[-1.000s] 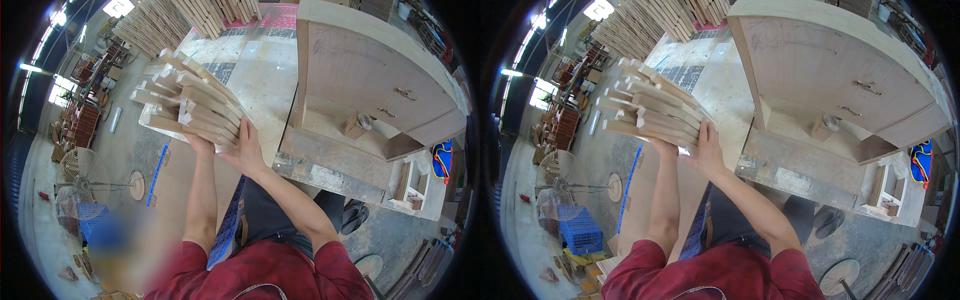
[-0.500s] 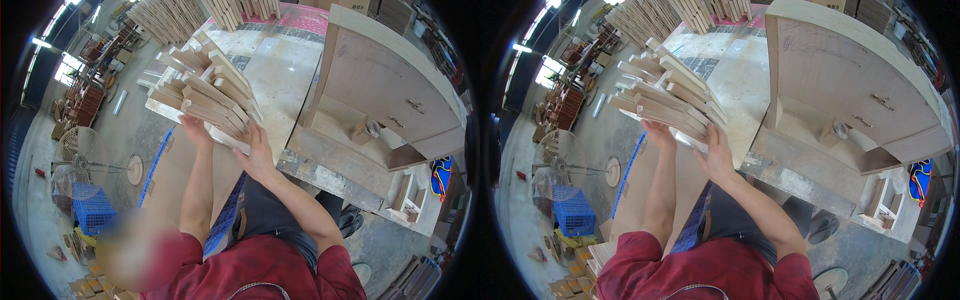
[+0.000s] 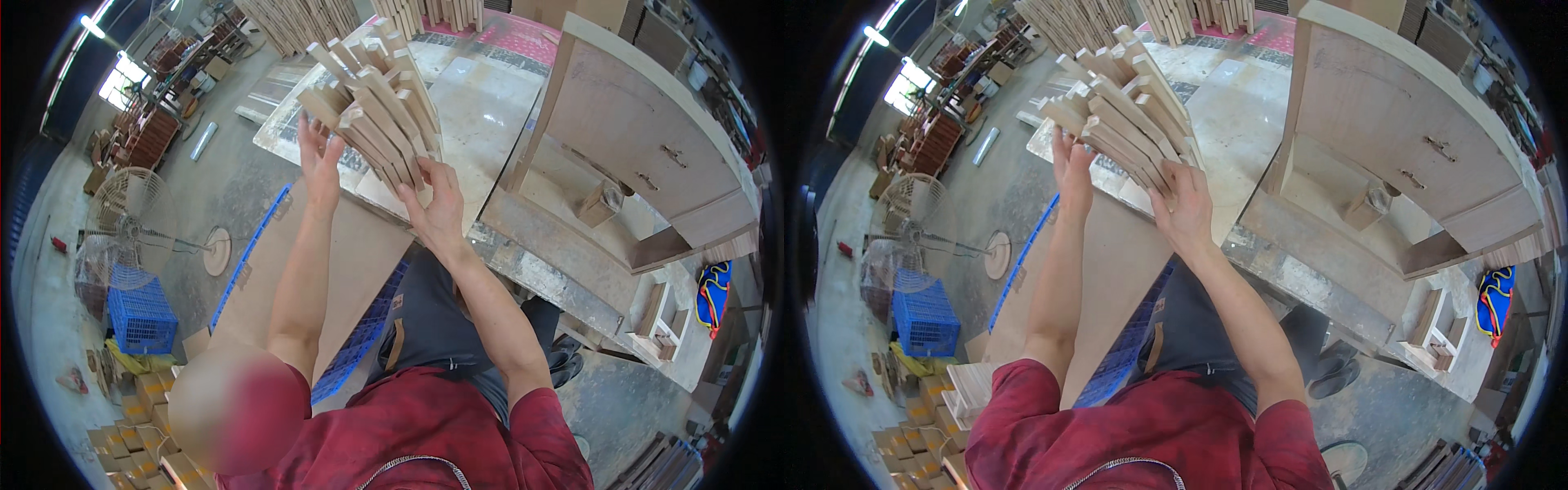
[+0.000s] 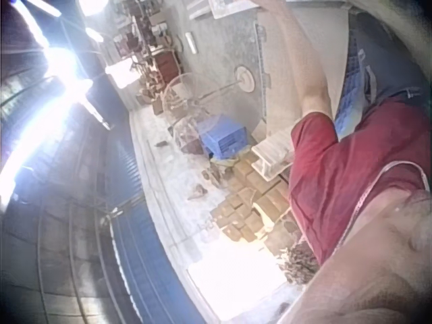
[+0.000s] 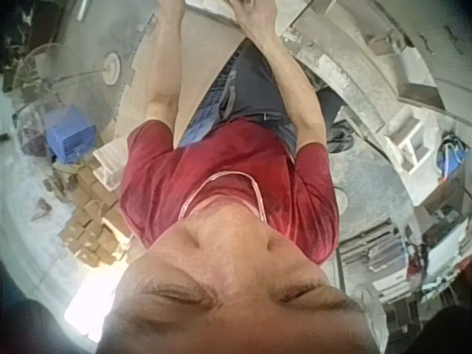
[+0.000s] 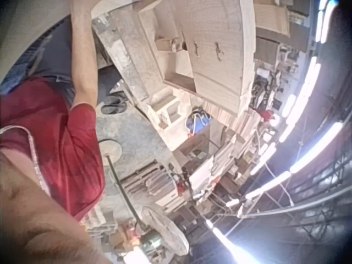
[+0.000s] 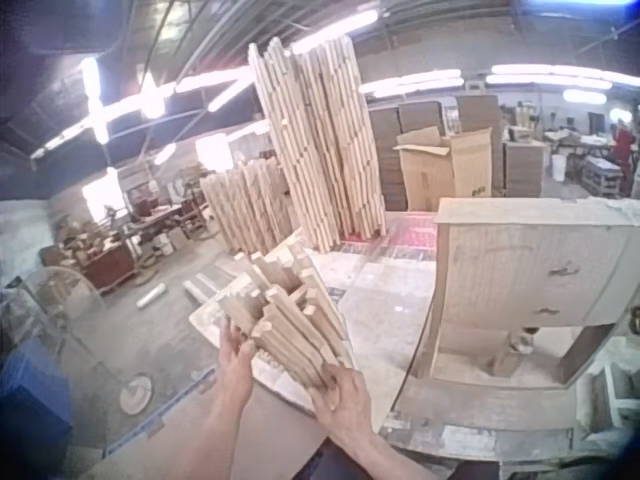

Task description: The person is manually interlocking wooden components to assemble cross-brace furniture parts.

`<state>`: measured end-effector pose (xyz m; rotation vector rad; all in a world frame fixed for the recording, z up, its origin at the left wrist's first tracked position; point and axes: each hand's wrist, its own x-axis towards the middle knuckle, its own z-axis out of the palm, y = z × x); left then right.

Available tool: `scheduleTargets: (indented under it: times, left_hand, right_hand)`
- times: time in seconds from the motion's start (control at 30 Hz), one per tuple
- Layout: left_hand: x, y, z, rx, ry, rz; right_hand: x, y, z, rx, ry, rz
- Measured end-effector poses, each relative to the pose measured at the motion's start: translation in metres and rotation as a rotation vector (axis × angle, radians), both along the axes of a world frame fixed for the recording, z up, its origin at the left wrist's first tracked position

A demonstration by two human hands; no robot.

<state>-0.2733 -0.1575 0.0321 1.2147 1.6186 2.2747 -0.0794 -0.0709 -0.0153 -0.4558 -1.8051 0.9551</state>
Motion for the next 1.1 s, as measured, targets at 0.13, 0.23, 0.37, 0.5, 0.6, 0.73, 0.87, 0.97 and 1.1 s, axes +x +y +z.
scheduleTargets:
  times: [0.13, 0.23, 0.37, 0.5, 0.6, 0.73, 0.87, 0.97, 1.1]
  left_hand:
    - [0.005, 0.009, -0.004, -0.053, -0.032, -0.138]
    - [0.013, 0.016, -0.007, -0.125, -0.077, -0.168]
    - [0.013, 0.020, -0.012, -0.175, -0.100, -0.173]
    - [0.016, 0.023, -0.015, -0.241, -0.043, -0.120]
    - [0.019, 0.028, -0.013, -0.219, 0.023, -0.134]
    - [0.028, 0.026, -0.006, -0.241, 0.045, -0.033]
    - [0.037, 0.027, -0.001, -0.178, -0.042, -0.122]
    - [0.036, 0.030, 0.000, -0.204, -0.179, -0.144]
    - [0.023, 0.030, -0.015, -0.161, -0.072, -0.113]
  right_hand:
    - [-0.008, -0.006, 0.012, -0.034, 0.064, 0.057]
    - [-0.015, -0.009, 0.016, -0.148, 0.108, 0.076]
    - [-0.017, -0.014, 0.027, -0.267, 0.094, 0.069]
    - [-0.013, -0.012, 0.033, -0.389, 0.070, 0.163]
    - [-0.009, -0.005, 0.024, -0.130, 0.009, 0.158]
    - [0.001, -0.006, 0.041, -0.314, 0.072, 0.002]
    - [-0.005, 0.007, 0.047, -0.278, 0.073, 0.103]
    - [-0.010, 0.004, 0.044, -0.380, 0.094, 0.164]
    - [0.000, 0.007, 0.036, -0.441, 0.176, 0.288]
